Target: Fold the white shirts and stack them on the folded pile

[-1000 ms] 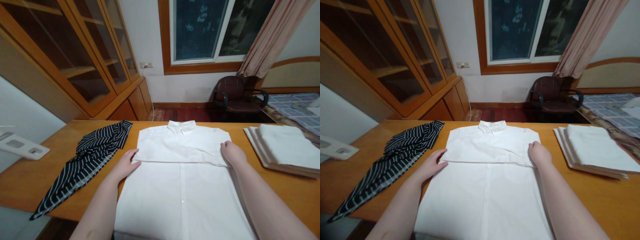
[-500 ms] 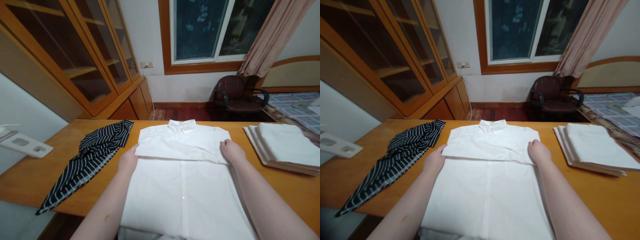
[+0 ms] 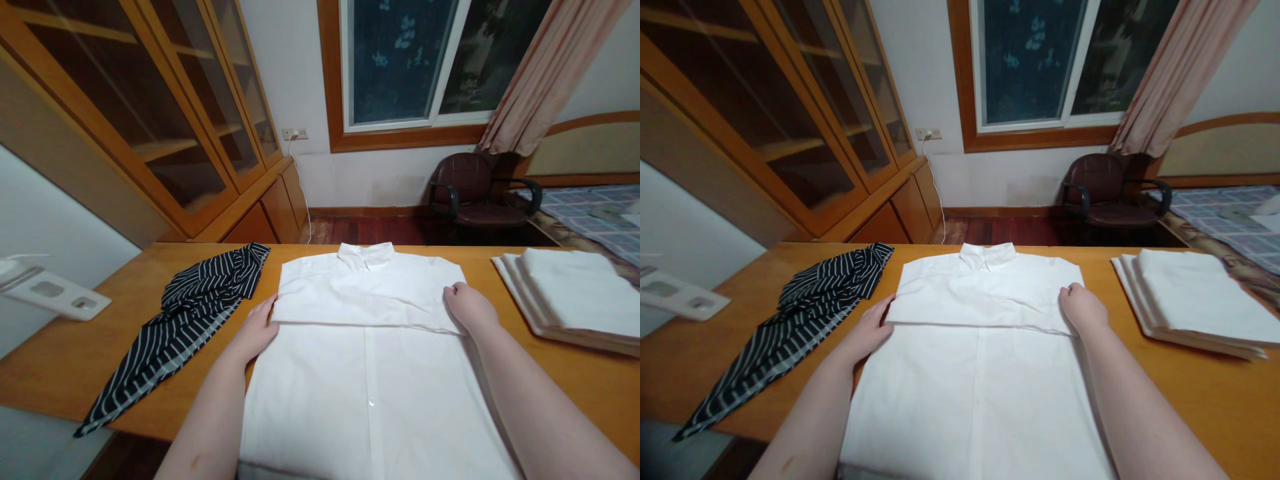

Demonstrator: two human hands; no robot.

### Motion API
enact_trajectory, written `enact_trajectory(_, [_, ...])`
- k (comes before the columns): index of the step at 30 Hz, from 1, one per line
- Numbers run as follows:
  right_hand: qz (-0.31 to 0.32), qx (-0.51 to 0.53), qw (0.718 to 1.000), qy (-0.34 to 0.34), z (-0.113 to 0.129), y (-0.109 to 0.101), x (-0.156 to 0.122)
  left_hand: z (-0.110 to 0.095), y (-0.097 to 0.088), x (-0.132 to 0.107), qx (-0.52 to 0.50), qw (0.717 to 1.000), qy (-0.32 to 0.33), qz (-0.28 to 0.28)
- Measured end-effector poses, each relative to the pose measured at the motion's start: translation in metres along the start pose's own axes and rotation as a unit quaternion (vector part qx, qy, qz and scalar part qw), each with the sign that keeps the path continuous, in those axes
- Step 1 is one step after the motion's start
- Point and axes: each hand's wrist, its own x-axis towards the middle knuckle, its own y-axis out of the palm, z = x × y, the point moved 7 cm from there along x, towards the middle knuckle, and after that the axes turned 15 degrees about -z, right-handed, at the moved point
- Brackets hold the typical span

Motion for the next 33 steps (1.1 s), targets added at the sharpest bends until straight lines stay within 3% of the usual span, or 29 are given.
enact_trajectory(4, [-0.002,-0.004,1.000,-0.001,-0.001,0.001,0.002,-0.016,-0.008,-0.001,-0.036,0.998,0.043,-0.016])
enact_trajectory(7, [-0.002,-0.005,1.000,0.001,-0.002,0.002,0.003,-0.036,-0.002,-0.002,-0.026,0.996,0.078,0.022])
enact_trajectory(10, [-0.005,-0.003,1.000,-0.001,-0.002,0.003,0.003,-0.044,0.000,-0.004,0.010,0.998,0.058,0.025])
enact_trajectory(16, [-0.006,-0.002,1.000,0.000,-0.002,0.002,0.002,-0.017,-0.013,0.001,0.104,0.990,-0.091,-0.039])
enact_trajectory(21, [0.002,-0.005,1.000,0.002,-0.001,0.000,0.001,0.008,-0.007,0.019,0.000,0.984,-0.177,-0.026])
enact_trajectory(26, [0.005,-0.005,1.000,0.007,-0.002,0.001,0.000,0.009,0.011,0.046,-0.154,0.967,-0.202,0.025])
enact_trajectory(33, [-0.005,-0.009,1.000,0.001,-0.002,0.001,0.001,0.006,0.021,0.074,-0.190,0.957,-0.211,-0.053])
